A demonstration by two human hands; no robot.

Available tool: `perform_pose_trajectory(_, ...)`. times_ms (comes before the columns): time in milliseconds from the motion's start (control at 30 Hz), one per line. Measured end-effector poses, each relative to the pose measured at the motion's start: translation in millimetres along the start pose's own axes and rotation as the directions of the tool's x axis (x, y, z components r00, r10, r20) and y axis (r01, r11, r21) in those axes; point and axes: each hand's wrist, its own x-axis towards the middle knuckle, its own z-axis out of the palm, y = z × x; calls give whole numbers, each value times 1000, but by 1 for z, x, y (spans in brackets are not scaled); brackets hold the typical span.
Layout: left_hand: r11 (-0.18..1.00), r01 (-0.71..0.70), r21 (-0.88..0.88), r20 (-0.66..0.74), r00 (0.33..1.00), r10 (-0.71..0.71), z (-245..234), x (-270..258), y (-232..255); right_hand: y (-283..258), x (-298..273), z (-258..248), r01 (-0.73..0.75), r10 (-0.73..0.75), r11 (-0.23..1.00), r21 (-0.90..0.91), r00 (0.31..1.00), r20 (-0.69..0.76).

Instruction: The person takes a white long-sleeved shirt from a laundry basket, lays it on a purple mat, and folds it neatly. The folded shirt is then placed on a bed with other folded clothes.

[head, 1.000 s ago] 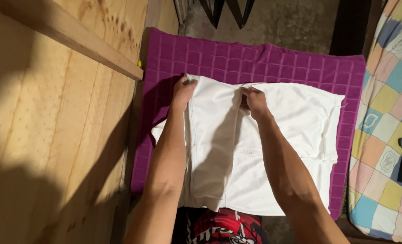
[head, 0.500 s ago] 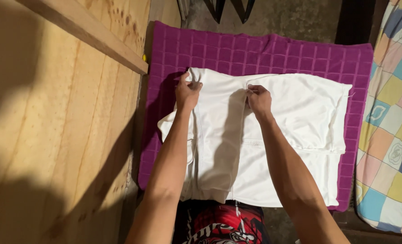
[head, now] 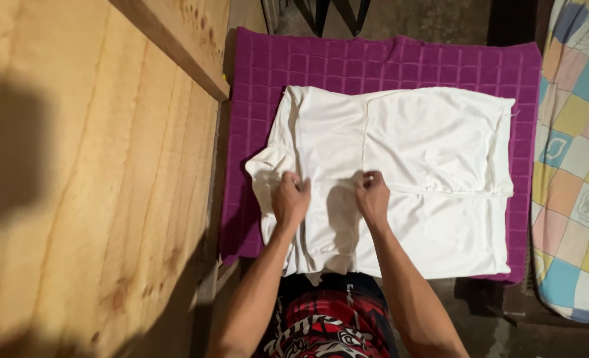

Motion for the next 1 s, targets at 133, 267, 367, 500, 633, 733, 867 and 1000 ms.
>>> perform_pose_trajectory(133,999,35,1,135,990,-35,-14,-56,1,29,-51,-6,-5,4,999,-48,1000,-15)
perform_pose_trajectory(267,992,121,25,287,950,-123,-25,-93,-4,38,-91,-8,-129,133,990,-63,989,62)
perform_pose_trajectory(367,994,109,29,279,954,-113,-12,-100,-28,29,-112,-12,-152,153,988,-30,988,39)
perform_pose_trajectory(500,1000,-9,17,229,973,5,-10,-107,-47,34,-130,-7,-112,115,978,178,993,-8)
perform_pose_trajectory(633,986,26,-163,282,959,22,-9,-103,-56,71,-118,6,-206,159,797,568,978,133)
perform_pose_trajectory(733,874,126,-469,314,949,31,1,-96,-72,35,-129,-13,-370,281,546,751,926,252)
perform_pose_trajectory(867,611,173,-772,271,960,70,-5,-108,-69,13,-142,-36,-422,220,396,816,906,361)
perform_pose_trajectory(1000,680,296,-671,362,931,-48,-15,-133,-57,85,-130,-14,-478,309,654,586,876,370)
